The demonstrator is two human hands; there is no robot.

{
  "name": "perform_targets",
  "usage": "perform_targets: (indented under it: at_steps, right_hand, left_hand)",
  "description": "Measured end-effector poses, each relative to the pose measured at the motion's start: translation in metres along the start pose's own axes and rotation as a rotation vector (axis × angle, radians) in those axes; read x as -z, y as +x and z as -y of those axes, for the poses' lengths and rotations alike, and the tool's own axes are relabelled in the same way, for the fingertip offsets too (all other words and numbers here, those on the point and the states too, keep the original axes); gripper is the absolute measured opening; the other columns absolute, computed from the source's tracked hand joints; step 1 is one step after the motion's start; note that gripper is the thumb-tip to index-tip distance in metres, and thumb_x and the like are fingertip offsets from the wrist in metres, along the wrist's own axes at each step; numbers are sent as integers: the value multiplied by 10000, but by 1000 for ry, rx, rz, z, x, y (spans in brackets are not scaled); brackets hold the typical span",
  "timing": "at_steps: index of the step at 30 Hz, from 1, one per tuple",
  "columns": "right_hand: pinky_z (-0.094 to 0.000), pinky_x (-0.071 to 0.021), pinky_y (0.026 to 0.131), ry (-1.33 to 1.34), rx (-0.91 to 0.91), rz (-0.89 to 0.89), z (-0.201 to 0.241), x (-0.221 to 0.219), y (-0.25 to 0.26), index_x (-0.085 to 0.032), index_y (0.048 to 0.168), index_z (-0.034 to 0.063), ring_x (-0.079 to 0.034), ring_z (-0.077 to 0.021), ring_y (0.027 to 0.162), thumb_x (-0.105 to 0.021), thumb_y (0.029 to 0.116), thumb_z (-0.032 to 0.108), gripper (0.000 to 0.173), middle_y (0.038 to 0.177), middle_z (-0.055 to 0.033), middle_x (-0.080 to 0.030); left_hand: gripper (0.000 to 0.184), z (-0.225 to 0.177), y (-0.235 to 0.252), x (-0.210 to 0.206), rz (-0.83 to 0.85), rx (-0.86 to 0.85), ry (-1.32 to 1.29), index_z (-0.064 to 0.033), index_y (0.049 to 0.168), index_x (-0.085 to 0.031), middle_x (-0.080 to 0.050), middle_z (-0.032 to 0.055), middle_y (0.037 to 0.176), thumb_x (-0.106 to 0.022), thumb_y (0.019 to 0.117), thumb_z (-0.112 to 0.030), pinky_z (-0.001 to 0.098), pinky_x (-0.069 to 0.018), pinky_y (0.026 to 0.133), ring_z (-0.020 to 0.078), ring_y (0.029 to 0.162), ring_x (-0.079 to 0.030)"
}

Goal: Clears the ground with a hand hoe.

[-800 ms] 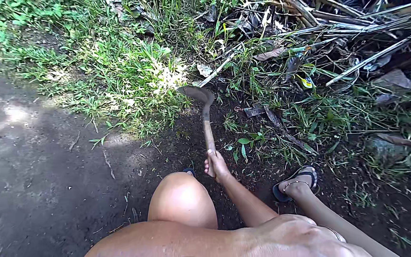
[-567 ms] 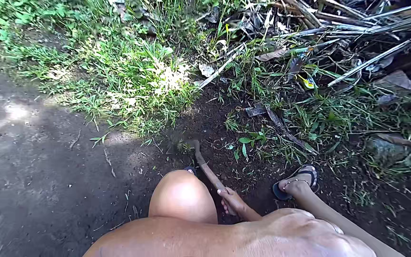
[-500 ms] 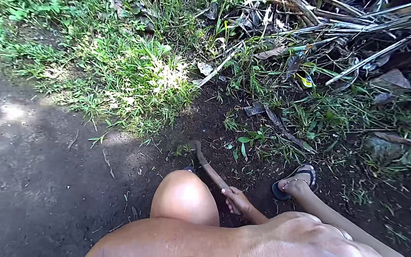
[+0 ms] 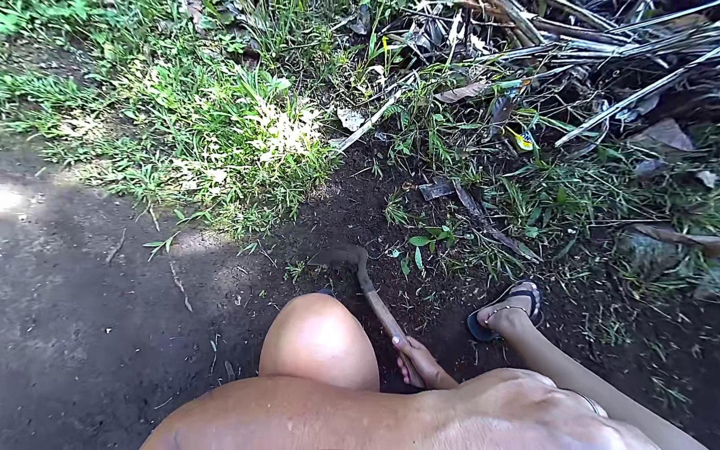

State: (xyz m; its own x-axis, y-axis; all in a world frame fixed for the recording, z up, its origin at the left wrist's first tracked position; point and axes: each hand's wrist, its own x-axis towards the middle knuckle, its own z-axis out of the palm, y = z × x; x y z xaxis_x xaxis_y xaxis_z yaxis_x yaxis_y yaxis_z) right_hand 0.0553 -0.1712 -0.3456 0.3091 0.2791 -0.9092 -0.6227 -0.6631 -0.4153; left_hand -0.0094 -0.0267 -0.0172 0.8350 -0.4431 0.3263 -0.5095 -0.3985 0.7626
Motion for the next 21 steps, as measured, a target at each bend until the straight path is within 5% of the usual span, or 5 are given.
perform_targets:
  at_steps: [8,11,14,18,21]
  right_hand:
    - [-357,-565,539,-161,409,-133,62,-10,-9,-558,1275,52,-616,-178,554,-581,1053,343,367,731,-79,-608]
    - [-504,-555,904,-698,654,-272,98,-14,-16,-578,1384,66,-700,-292,994,-605,1016,353,467,1143,-164,-700]
    - [-538,-564,907,-1131,833,-300,116,-14,-17,-544,1436,78,-682,-381,1100,-615,979,225,486,1310,-219,-624]
    - [-594,-503,961,-1534,748,-272,128,1,-10,-506,1472,111,-612,-455,1185,-546,975,11,508,1316,-275,-587]
    - [-654,-445,1028,-1522,587,-332,120,54,-6,-569,1368,31,-563,-502,1241,-540,935,-96,452,1299,-316,-588]
  left_hand:
    - [188,-4,0,-4,-5,-37,-3,-47,1014,-729,-698,137,850,-546,985,-78,417,-533,767,307,844,-695]
    - [185,-4,-1,-7,-31,-56,-22,-51,985,-725,-699,132,841,-542,983,-78,414,-534,752,300,830,-697]
    - [184,-4,-2,-6,-41,-59,-3,-58,969,-719,-695,128,836,-539,987,-90,413,-533,742,297,828,-696]
    - [190,-6,-2,-4,-20,-41,0,-53,974,-720,-686,133,826,-535,997,-89,414,-524,731,303,817,-687]
    - [206,-7,-4,-2,-9,-43,2,-54,990,-733,-696,133,834,-529,1004,-85,405,-529,740,299,825,-692]
